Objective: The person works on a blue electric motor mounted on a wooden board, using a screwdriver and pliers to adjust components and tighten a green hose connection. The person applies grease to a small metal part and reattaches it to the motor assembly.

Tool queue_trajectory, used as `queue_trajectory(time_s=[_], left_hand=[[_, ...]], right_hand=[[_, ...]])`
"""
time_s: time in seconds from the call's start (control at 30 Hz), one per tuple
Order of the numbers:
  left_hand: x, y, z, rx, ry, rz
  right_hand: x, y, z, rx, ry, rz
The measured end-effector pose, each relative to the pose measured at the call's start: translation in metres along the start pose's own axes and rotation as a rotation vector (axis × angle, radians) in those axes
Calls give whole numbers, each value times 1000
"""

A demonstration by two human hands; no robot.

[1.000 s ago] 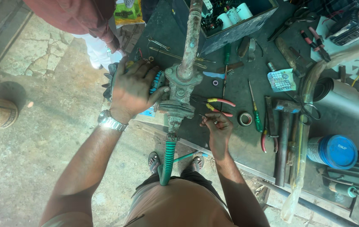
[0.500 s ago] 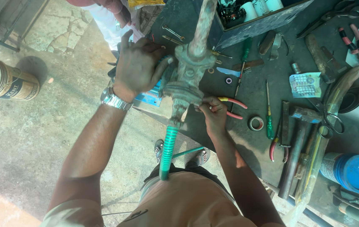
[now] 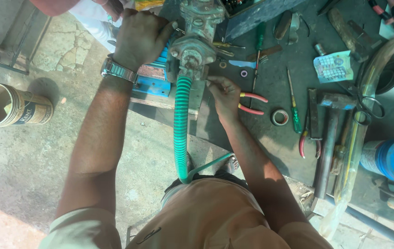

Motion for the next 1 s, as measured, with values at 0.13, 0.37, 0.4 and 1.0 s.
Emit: queue_trajectory(time_s=[0.13,0.37,0.4,1.0], left_hand=[[-2,-1,0,-11,1,13],[2,-2,4,-43,-51,8],[1,-1,5,-62,-70,13],[-8,12,8,-28,-54,57]], right_hand=[[4,7,5,-21,-51,14],[-2,14,3,-21,-30,-31],[-4,16,4,-33,-38,-28],[2,12,15,-53,-205,-216]])
Point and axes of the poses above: each hand's wrist, its own z-axis towards the middle knuckle, its own y-axis out of the palm, x = y × z, the point moved 1 cm from there along z, towards the middle knuckle, and after that the axes turned 3 degrees about -z, right-handed, at the moved point
